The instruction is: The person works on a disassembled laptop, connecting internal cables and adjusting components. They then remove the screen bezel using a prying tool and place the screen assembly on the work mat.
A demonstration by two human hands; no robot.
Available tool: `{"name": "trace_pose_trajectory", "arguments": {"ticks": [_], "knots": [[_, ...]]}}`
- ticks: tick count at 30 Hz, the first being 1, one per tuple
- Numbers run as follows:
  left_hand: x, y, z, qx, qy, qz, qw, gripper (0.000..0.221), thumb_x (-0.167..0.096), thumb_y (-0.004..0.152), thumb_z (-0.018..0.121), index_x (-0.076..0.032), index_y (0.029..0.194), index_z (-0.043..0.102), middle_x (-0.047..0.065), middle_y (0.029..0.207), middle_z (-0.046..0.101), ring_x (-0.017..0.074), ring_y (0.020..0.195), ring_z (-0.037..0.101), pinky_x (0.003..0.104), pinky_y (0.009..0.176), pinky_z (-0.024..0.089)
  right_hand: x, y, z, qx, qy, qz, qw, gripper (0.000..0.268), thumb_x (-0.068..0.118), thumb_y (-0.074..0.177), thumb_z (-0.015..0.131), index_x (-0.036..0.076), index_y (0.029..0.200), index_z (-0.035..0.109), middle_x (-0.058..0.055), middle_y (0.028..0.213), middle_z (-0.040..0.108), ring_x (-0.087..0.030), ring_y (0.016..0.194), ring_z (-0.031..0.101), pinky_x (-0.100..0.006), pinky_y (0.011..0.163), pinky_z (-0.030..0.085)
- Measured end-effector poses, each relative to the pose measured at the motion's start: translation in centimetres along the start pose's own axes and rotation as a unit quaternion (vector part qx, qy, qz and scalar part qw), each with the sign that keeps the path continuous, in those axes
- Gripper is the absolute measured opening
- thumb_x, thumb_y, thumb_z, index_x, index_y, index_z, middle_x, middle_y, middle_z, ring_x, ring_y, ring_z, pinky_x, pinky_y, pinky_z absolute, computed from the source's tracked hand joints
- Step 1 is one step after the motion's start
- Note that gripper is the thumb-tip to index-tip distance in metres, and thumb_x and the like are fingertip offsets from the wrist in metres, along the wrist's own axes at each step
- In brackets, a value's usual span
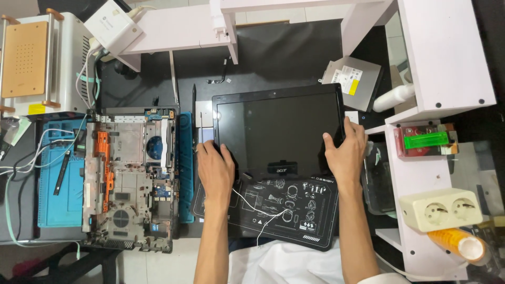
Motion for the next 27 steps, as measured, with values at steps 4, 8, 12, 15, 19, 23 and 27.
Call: {"name": "trace_pose_trajectory", "arguments": {"ticks": [4,8,12,15,19,23,27], "knots": [[-0.5,0.0,-0.1,0.022,0.027,-0.009,0.999,0.027,-0.018,0.100,0.061,0.005,0.114,0.058,0.024,0.110,0.060,0.0428,0.102,0.061,0.050,0.083,0.051,0.4,-0.6,-0.4,0.014,-0.011,-0.003,1.000,0.071,0.020,0.085,0.082,-0.007,0.145,0.055,-0.021,0.136,0.058,-0.041,0.125,0.050,-0.047,0.108,0.042],[-1.6,-0.3,-0.5,0.028,0.035,-0.024,0.999,0.033,-0.023,0.100,0.061,0.005,0.117,0.055,0.022,0.111,0.059,0.0420,0.105,0.059,0.049,0.076,0.054,1.0,-1.6,-0.9,0.020,-0.037,-0.041,0.998,0.072,0.020,0.083,0.083,-0.007,0.143,0.055,-0.021,0.143,0.055,-0.042,0.127,0.047,-0.050,0.109,0.039],[-1.7,-0.3,-0.2,0.016,0.044,-0.028,0.999,0.039,-0.025,0.099,0.063,0.005,0.121,0.055,0.024,0.113,0.056,0.0436,0.107,0.056,0.049,0.076,0.054,3.2,-2.7,-2.5,0.034,-0.039,-0.118,0.992,0.064,0.021,0.079,0.085,0.001,0.136,0.062,-0.022,0.143,0.054,-0.041,0.132,0.046,-0.051,0.111,0.035],[-1.1,-0.3,-0.3,0.018,0.035,-0.033,0.999,0.041,-0.026,0.097,0.066,0.004,0.123,0.056,0.025,0.116,0.054,0.0439,0.107,0.054,0.050,0.081,0.052,5.2,-4.1,-2.3,0.113,0.009,-0.187,0.976,0.058,0.023,0.075,0.085,0.008,0.127,0.067,-0.013,0.135,0.059,-0.037,0.130,0.050,-0.049,0.114,0.036],[-2.0,-0.9,-1.5,0.028,0.001,-0.008,1.000,0.045,-0.024,0.094,0.068,0.003,0.128,0.056,0.026,0.119,0.053,0.0432,0.108,0.053,0.051,0.085,0.048,6.4,-6.2,-1.1,0.184,0.038,-0.241,0.952,0.053,0.026,0.074,0.086,0.011,0.122,0.070,-0.007,0.126,0.062,-0.032,0.124,0.053,-0.048,0.112,0.037],[-2.7,-3.1,-2.3,0.076,-0.015,0.075,0.994,0.042,-0.020,0.090,0.070,-0.006,0.129,0.059,0.017,0.121,0.056,0.0394,0.115,0.052,0.054,0.096,0.041,6.9,-6.7,-0.8,0.194,0.034,-0.261,0.945,0.052,0.024,0.075,0.084,0.011,0.123,0.070,-0.005,0.123,0.063,-0.029,0.120,0.055,-0.046,0.105,0.039],[-3.1,-5.1,-2.7,0.133,-0.037,0.152,0.979,0.044,-0.021,0.089,0.071,-0.009,0.130,0.060,0.013,0.125,0.058,0.0365,0.121,0.051,0.057,0.110,0.032,6.6,-6.5,-0.6,0.191,0.029,-0.269,0.944,0.052,0.025,0.075,0.084,0.010,0.122,0.070,-0.005,0.121,0.064,-0.027,0.116,0.056,-0.045,0.102,0.040]]}}
Point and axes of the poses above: each hand's wrist, its own y-axis towards the middle knuckle, its own z-axis out of the palm, x = y × z, the point moved 3 cm from there along y, towards the middle knuckle
